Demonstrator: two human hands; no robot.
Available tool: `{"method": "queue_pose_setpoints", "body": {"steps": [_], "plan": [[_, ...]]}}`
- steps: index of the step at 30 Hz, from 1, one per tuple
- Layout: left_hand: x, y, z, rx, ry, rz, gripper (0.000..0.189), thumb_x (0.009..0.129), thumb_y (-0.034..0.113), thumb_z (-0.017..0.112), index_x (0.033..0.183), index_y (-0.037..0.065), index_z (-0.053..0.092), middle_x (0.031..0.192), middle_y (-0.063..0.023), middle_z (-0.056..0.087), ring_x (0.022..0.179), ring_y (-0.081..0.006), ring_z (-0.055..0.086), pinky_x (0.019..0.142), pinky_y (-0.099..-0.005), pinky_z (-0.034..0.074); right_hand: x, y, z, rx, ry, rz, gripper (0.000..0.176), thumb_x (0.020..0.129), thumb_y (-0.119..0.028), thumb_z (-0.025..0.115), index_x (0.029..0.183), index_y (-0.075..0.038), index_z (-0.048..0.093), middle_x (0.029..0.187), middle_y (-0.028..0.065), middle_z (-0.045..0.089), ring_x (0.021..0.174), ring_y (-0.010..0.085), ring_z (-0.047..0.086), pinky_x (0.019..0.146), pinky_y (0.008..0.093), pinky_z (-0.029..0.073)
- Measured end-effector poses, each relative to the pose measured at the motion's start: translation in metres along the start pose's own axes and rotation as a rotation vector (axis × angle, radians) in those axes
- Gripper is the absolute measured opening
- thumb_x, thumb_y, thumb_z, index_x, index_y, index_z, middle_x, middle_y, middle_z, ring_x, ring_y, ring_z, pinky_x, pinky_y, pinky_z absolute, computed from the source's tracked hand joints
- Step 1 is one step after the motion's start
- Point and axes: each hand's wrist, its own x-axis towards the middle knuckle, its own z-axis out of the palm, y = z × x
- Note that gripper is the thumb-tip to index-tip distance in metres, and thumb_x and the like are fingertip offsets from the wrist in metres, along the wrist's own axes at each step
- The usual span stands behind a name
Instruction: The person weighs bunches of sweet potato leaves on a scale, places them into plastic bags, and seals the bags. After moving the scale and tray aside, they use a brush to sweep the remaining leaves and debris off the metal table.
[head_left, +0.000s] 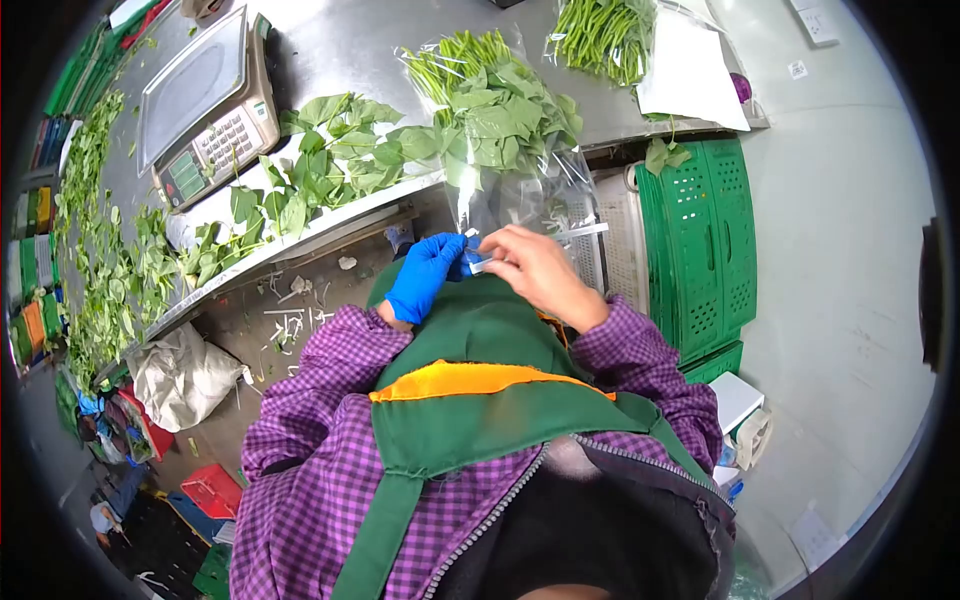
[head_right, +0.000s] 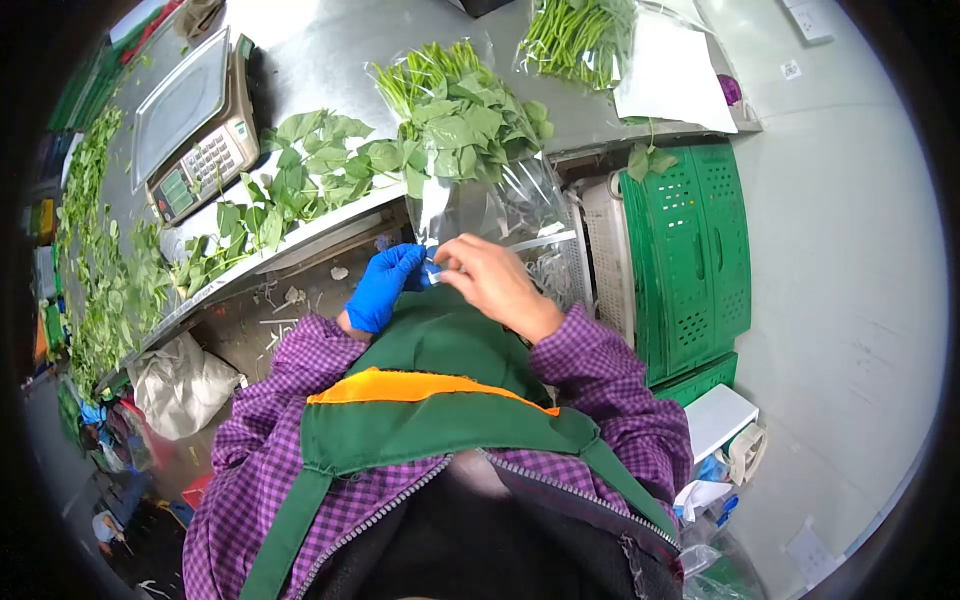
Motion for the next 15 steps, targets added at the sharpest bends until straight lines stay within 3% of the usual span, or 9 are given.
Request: {"method": "queue_pose_setpoints", "body": {"steps": [5,7,12,14,15], "plan": [[0.001,-0.007,-0.005,0.051,-0.047,0.159,0.023,0.095,0.02,0.05,0.1,0.001,0.063,0.078,-0.0033,0.063,0.067,-0.0093,0.057,0.061,-0.0227,0.047,0.014,0.006,0.016,-0.087,-0.118,-0.062,0.016,0.078,-0.01,0.066,0.088,-0.003,0.055,0.081,0.0094,0.059,0.075,0.0262,0.061,0.064,0.0367,0.048],[-0.001,-0.002,-0.004,0.122,0.025,0.202,0.022,0.095,0.018,0.049,0.098,0.001,0.063,0.075,-0.0031,0.062,0.064,-0.0094,0.057,0.06,-0.023,0.047,0.018,0.005,0.015,-0.196,-0.128,-0.291,0.016,0.078,-0.01,0.065,0.084,-0.005,0.051,0.079,0.0092,0.057,0.075,0.0289,0.06,0.063,0.039,0.047],[-0.013,0.023,-0.004,0.128,0.065,0.121,0.024,0.095,0.021,0.05,0.096,0.001,0.064,0.07,-0.0029,0.061,0.063,-0.0089,0.056,0.058,-0.0224,0.045,-0.008,0.015,-0.018,-0.254,-0.242,-0.466,0.016,0.077,-0.013,0.061,0.08,-0.005,0.047,0.074,0.0106,0.05,0.064,0.0323,0.053,0.06,0.0431,0.044],[-0.018,0.026,-0.015,0.152,0.075,0.074,0.026,0.095,0.023,0.05,0.096,0.001,0.065,0.068,-0.0031,0.062,0.063,-0.0081,0.056,0.057,-0.0213,0.044,-0.061,0.048,-0.026,-0.435,-0.376,-0.216,0.017,0.077,-0.015,0.061,0.08,-0.005,0.048,0.074,0.0121,0.051,0.065,0.0333,0.055,0.06,0.0429,0.045],[-0.02,0.027,-0.022,0.159,0.067,0.081,0.026,0.095,0.023,0.05,0.096,0.001,0.065,0.068,-0.0031,0.062,0.063,-0.0081,0.056,0.057,-0.0213,0.044,-0.102,0.079,-0.029,-0.407,-0.497,-0.202,0.017,0.077,-0.017,0.061,0.082,-0.003,0.054,0.074,0.0134,0.056,0.069,0.0337,0.059,0.061,0.042,0.047]]}}
